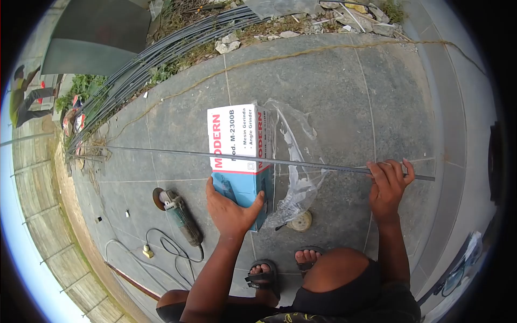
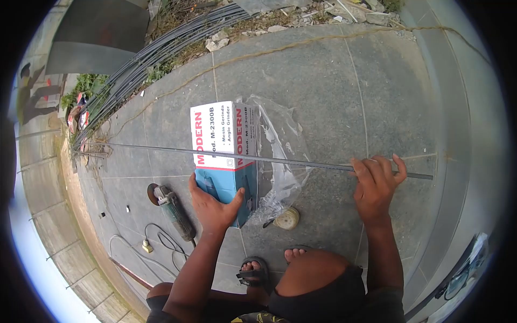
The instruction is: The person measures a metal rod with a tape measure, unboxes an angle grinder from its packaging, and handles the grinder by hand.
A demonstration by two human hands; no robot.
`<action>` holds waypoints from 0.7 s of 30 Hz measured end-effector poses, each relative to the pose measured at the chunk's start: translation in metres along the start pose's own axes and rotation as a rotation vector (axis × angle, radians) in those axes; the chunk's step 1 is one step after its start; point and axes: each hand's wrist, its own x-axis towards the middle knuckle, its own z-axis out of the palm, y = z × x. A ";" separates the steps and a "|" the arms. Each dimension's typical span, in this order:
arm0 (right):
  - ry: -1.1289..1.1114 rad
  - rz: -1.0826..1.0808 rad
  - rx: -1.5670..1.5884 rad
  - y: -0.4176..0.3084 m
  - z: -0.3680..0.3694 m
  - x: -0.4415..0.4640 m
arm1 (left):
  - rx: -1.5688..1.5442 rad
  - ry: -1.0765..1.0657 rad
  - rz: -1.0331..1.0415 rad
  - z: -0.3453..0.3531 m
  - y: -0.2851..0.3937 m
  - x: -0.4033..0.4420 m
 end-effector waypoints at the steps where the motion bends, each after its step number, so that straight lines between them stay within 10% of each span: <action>1: -0.002 0.008 0.033 0.003 0.001 -0.001 | 0.018 0.014 -0.015 -0.001 0.001 0.001; 21: -0.042 0.048 0.022 0.002 -0.012 0.016 | 0.031 0.010 -0.161 -0.040 -0.111 0.056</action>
